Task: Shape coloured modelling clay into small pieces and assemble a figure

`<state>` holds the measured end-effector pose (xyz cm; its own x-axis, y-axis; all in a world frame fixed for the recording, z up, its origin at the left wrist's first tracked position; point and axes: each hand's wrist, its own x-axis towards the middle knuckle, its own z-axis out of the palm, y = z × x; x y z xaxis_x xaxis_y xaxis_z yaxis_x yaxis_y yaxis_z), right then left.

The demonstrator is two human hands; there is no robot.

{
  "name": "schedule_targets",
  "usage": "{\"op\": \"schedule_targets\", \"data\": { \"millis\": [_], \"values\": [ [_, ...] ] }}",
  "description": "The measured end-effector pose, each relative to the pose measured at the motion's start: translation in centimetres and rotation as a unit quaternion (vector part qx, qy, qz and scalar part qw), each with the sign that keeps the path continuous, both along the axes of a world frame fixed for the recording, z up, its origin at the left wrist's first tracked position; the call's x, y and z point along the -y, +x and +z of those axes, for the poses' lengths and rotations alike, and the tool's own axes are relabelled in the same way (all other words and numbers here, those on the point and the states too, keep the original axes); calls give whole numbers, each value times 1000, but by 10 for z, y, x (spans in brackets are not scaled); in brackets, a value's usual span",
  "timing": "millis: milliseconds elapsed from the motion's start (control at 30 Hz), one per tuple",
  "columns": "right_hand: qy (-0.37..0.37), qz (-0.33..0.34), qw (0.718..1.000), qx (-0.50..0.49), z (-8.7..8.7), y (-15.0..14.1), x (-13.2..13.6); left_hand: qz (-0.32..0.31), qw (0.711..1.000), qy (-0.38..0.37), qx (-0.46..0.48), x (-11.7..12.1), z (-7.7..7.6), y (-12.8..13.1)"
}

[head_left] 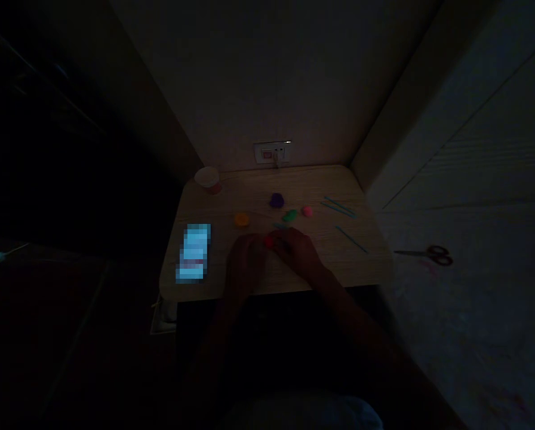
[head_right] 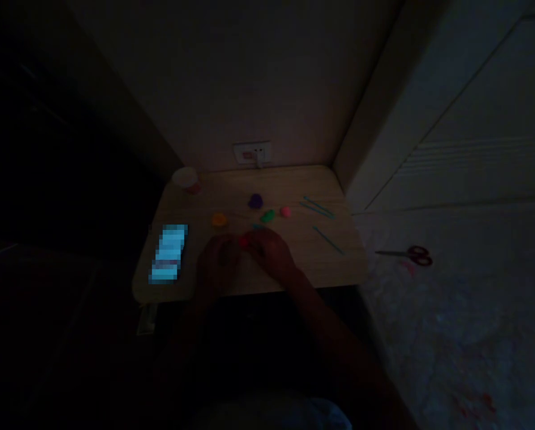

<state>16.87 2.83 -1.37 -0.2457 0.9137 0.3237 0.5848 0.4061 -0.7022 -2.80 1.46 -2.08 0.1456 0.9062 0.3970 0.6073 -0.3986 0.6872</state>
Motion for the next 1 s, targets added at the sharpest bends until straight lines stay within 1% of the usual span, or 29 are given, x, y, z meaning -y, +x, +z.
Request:
{"op": "schedule_targets", "data": {
  "millis": [67, 100, 167, 233, 367, 500, 700, 867, 1000],
  "values": [
    [14, -24, 1000, 3, -1, -6, 9, 44, 999, 16, -24, 18, -6, 3],
    [23, -39, 999, 1, -2, -8, 14, 54, 998, 23, -37, 26, -8, 6],
    [35, -61, 997, -5, -5, -12, 23, 60, 997, 16, -50, 39, -12, 14],
    [38, -61, 997, -9, -9, -13, 31, 49, 997, 1, -52, 46, -15, 24],
    [20, -17, 1000, 4, -15, -12, 40, 15, 998, -24, -56, 46, -16, 36],
    [10, 19, 1000, 22, -14, -8, 42, 20, 998, -20, -54, 42, -16, 32],
    [-2, 26, 998, 53, -8, -12, 41, 2, 998, 5, -69, 40, -21, 28],
    [2, 19, 998, 57, -10, -15, 43, 17, 999, 29, -43, 42, -25, 33],
    [6, 13, 998, 58, -11, -16, 44, 70, 997, 28, -1, 45, -23, 40]
  ]
}}
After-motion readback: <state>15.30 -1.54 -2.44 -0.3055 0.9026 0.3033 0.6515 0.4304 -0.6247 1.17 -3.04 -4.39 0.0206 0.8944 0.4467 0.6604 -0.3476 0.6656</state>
